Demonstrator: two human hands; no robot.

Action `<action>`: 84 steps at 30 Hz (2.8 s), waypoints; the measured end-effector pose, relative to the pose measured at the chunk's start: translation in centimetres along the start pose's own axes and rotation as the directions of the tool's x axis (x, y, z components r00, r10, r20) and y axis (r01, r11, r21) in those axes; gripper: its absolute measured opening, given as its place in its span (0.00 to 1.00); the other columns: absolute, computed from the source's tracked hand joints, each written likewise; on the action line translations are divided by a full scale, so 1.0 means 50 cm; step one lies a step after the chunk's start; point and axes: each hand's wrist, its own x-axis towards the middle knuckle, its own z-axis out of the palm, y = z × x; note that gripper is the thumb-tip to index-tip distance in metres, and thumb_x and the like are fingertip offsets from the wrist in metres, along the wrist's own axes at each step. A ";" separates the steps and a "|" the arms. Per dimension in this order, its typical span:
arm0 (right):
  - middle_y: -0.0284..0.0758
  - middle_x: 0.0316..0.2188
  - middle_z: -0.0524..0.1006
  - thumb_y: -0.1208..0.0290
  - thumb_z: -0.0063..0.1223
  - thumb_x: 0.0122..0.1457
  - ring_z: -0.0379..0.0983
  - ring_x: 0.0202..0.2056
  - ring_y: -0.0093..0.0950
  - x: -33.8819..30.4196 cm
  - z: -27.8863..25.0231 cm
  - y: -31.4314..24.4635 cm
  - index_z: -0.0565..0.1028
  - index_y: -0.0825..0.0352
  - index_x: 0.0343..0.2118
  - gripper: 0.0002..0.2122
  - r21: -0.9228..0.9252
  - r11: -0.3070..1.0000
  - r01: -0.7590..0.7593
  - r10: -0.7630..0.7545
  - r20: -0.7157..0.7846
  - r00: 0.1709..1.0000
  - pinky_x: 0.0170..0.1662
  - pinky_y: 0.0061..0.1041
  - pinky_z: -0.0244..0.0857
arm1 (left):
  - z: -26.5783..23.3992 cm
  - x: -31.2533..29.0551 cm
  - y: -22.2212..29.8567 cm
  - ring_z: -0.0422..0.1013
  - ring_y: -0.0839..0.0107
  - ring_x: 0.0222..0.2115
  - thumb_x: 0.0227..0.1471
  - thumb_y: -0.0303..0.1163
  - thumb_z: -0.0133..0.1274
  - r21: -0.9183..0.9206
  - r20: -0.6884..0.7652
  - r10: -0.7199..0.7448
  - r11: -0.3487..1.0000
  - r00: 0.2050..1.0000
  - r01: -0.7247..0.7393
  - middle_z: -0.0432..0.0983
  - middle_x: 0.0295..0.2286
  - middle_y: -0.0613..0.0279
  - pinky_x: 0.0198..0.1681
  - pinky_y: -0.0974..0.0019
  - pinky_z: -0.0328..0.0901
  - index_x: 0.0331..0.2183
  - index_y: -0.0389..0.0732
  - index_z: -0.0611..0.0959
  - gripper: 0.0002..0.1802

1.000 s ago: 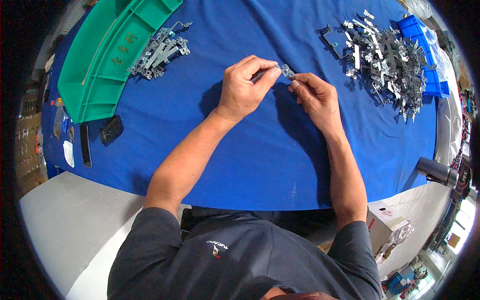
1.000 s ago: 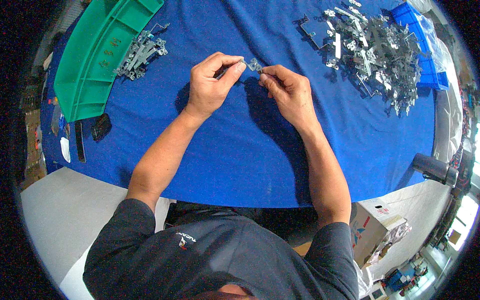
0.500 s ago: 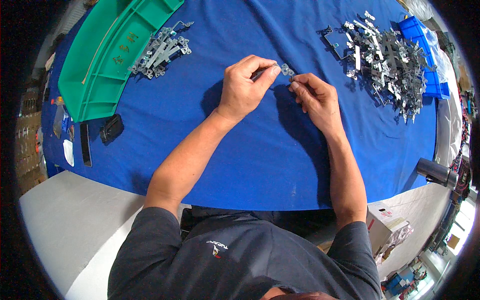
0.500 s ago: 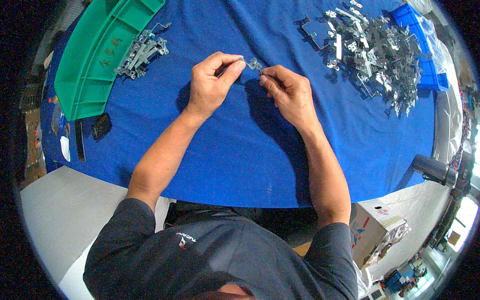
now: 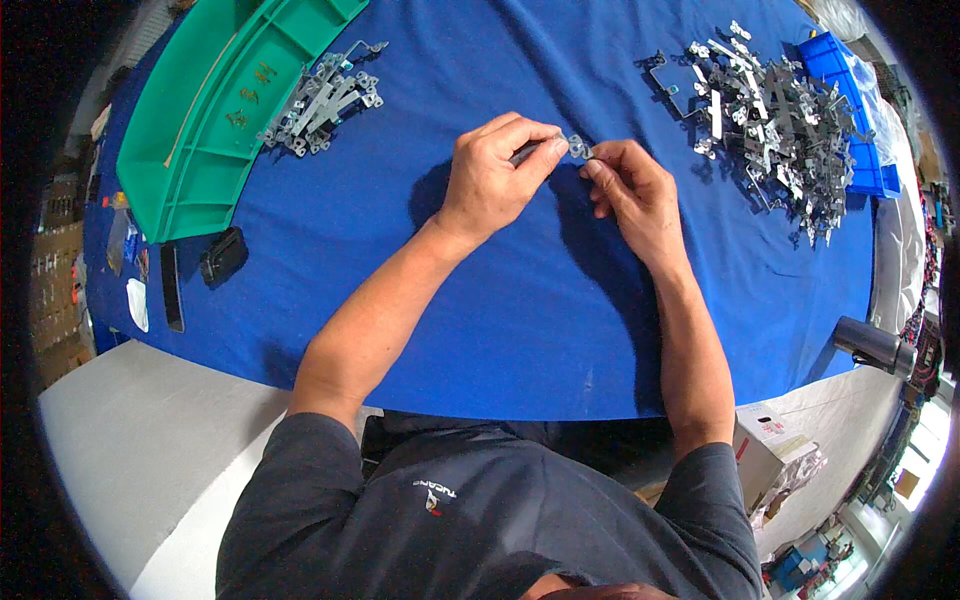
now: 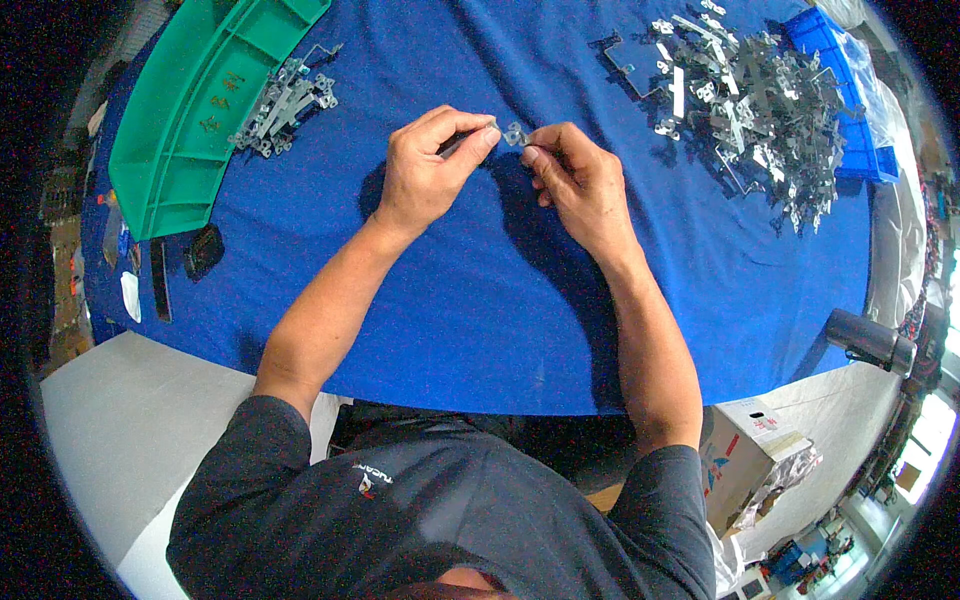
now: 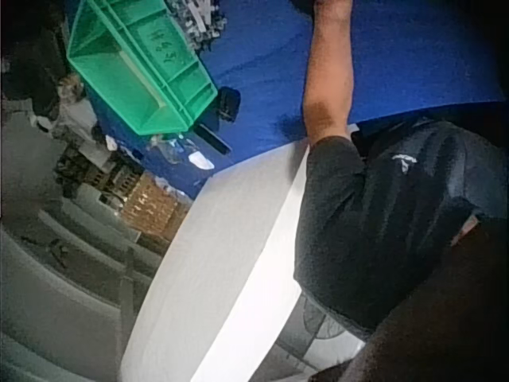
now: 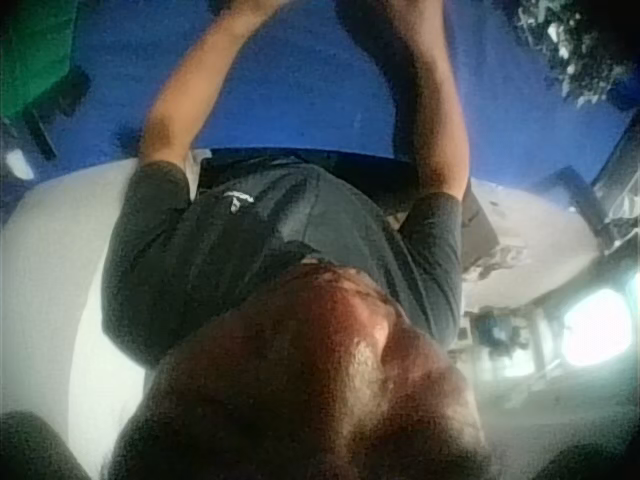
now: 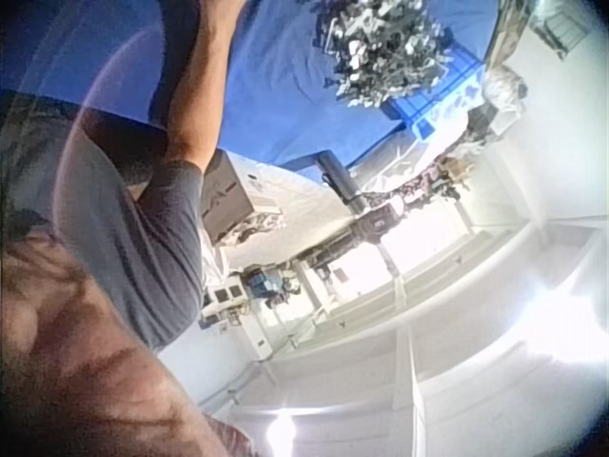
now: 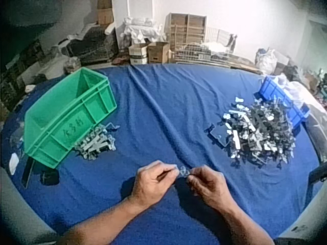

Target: Assembling small metal and plastic parts on a blue surface.

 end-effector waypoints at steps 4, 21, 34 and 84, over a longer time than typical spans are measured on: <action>0.29 0.24 0.75 0.73 0.55 0.63 0.71 0.25 0.16 0.002 0.019 -0.004 0.77 0.68 0.38 0.05 0.136 0.989 0.051 -0.039 -0.090 0.995 0.25 0.18 0.66 | -0.001 -0.002 0.001 0.75 0.73 0.25 0.50 0.27 0.62 -0.007 0.031 -0.012 1.000 0.999 0.013 0.79 0.24 0.59 0.28 0.70 0.68 0.31 0.35 0.85 0.06; 0.30 0.24 0.79 0.71 0.54 0.63 0.70 0.24 0.15 0.000 -0.001 0.001 0.78 0.70 0.39 0.07 -0.100 0.994 0.041 -0.041 0.000 0.999 0.27 0.19 0.65 | 0.002 -0.002 -0.008 0.72 0.77 0.22 0.50 0.27 0.63 -0.134 -0.060 -0.060 0.990 0.996 0.051 0.78 0.23 0.60 0.24 0.71 0.65 0.30 0.34 0.84 0.06; 0.28 0.23 0.77 0.71 0.54 0.63 0.70 0.23 0.16 -0.001 0.000 -0.002 0.78 0.68 0.38 0.06 -0.126 0.991 0.034 -0.034 0.003 0.999 0.26 0.19 0.64 | 0.005 -0.004 -0.012 0.73 0.80 0.26 0.52 0.27 0.61 -0.083 -0.056 -0.020 0.996 0.998 0.016 0.80 0.26 0.62 0.28 0.75 0.66 0.34 0.35 0.85 0.07; 0.26 0.23 0.74 0.70 0.52 0.65 0.64 0.20 0.14 0.005 -0.010 0.001 0.75 0.68 0.39 0.06 0.217 0.976 -0.032 0.055 -0.098 0.994 0.24 0.18 0.61 | 0.004 -0.003 0.000 0.72 0.77 0.23 0.50 0.26 0.62 -0.021 0.050 0.051 0.999 0.997 -0.050 0.79 0.24 0.62 0.26 0.72 0.66 0.32 0.35 0.85 0.06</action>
